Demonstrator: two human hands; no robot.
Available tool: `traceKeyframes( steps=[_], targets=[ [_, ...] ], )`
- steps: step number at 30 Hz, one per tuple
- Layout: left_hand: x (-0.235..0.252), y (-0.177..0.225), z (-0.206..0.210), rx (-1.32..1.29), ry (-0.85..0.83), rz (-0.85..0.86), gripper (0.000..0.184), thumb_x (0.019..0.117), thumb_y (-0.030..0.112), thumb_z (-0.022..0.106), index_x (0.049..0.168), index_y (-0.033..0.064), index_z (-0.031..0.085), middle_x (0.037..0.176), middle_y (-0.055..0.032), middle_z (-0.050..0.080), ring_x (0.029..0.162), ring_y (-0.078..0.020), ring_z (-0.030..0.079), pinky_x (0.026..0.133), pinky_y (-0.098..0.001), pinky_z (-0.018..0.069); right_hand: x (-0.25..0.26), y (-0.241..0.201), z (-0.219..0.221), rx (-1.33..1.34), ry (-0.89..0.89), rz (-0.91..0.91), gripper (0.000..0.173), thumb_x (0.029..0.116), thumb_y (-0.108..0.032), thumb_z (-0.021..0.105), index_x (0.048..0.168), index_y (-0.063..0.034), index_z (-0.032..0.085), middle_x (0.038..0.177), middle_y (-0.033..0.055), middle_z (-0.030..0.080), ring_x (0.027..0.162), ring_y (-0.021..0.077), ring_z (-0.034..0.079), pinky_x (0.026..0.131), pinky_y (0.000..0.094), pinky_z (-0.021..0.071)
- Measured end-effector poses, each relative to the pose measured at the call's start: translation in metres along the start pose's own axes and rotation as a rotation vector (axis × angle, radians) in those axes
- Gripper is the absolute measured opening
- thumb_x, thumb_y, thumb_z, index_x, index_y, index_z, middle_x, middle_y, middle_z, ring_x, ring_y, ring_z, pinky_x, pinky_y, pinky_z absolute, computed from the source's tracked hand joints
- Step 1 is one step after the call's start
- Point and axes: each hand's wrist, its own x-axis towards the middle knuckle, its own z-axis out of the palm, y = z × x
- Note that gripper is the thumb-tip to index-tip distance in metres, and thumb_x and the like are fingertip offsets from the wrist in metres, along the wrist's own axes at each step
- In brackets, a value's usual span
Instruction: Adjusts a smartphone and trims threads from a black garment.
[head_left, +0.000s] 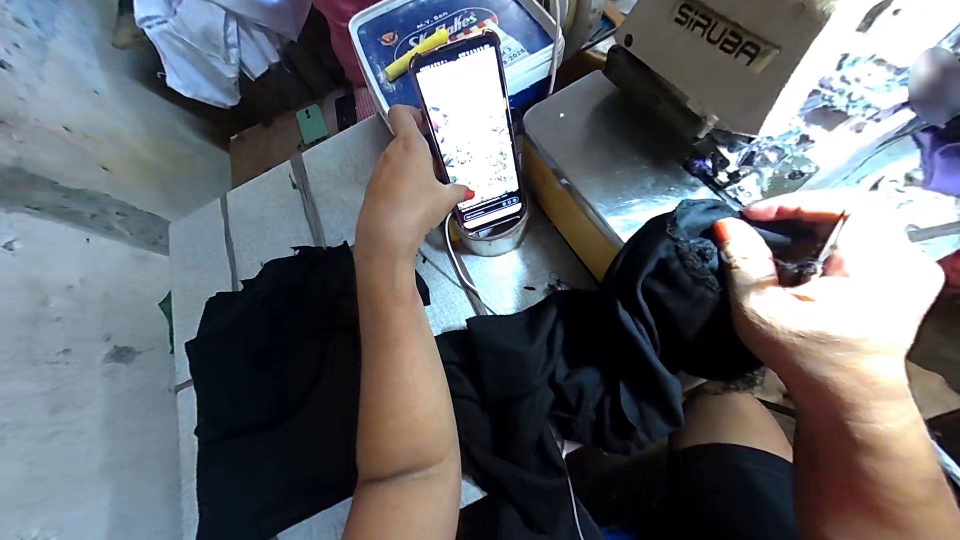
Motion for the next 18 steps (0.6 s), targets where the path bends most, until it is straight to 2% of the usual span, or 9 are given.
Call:
traceKeyframes(
  steps=[9, 14, 18],
  targets=[
    [-0.0002, -0.0017, -0.0013, 0.009, -0.022, 0.019, 0.097, 0.0785, 0.011, 0.088, 0.150, -0.0010, 0.025, 0.120, -0.0261, 0.062, 0.109, -0.0390, 0.065, 0.092, -0.0549, 0.0530, -0.0002, -0.0015, -0.0002, -0.019, 0.002, -0.005, 0.032, 0.0997, -0.023, 0.060, 0.110, 0.0068, 0.065, 0.096, 0.0214, 0.067, 0.086, 0.0167, 0.062, 0.077, 0.0291, 0.0477],
    [0.0002, -0.0024, -0.0016, 0.012, -0.030, 0.017, 0.097, 0.0781, 0.010, 0.089, 0.150, 0.0006, 0.024, 0.116, -0.0240, 0.064, 0.105, -0.0366, 0.067, 0.091, -0.0530, 0.0540, -0.0002, -0.0010, 0.0004, -0.028, 0.009, -0.004, 0.032, 0.0996, -0.023, 0.060, 0.110, 0.0062, 0.065, 0.093, 0.0201, 0.066, 0.082, 0.0149, 0.060, 0.073, 0.0272, 0.0462],
    [-0.0007, -0.0007, -0.0019, 0.009, -0.031, 0.006, 0.096, 0.0785, 0.010, 0.089, 0.150, 0.0010, 0.025, 0.115, -0.0235, 0.063, 0.104, -0.0367, 0.066, 0.090, -0.0534, 0.0540, -0.0002, -0.0001, 0.0002, -0.024, 0.008, -0.016, 0.031, 0.0997, -0.022, 0.060, 0.111, 0.0064, 0.065, 0.095, 0.0209, 0.067, 0.085, 0.0156, 0.062, 0.076, 0.0277, 0.0472]
  ],
)
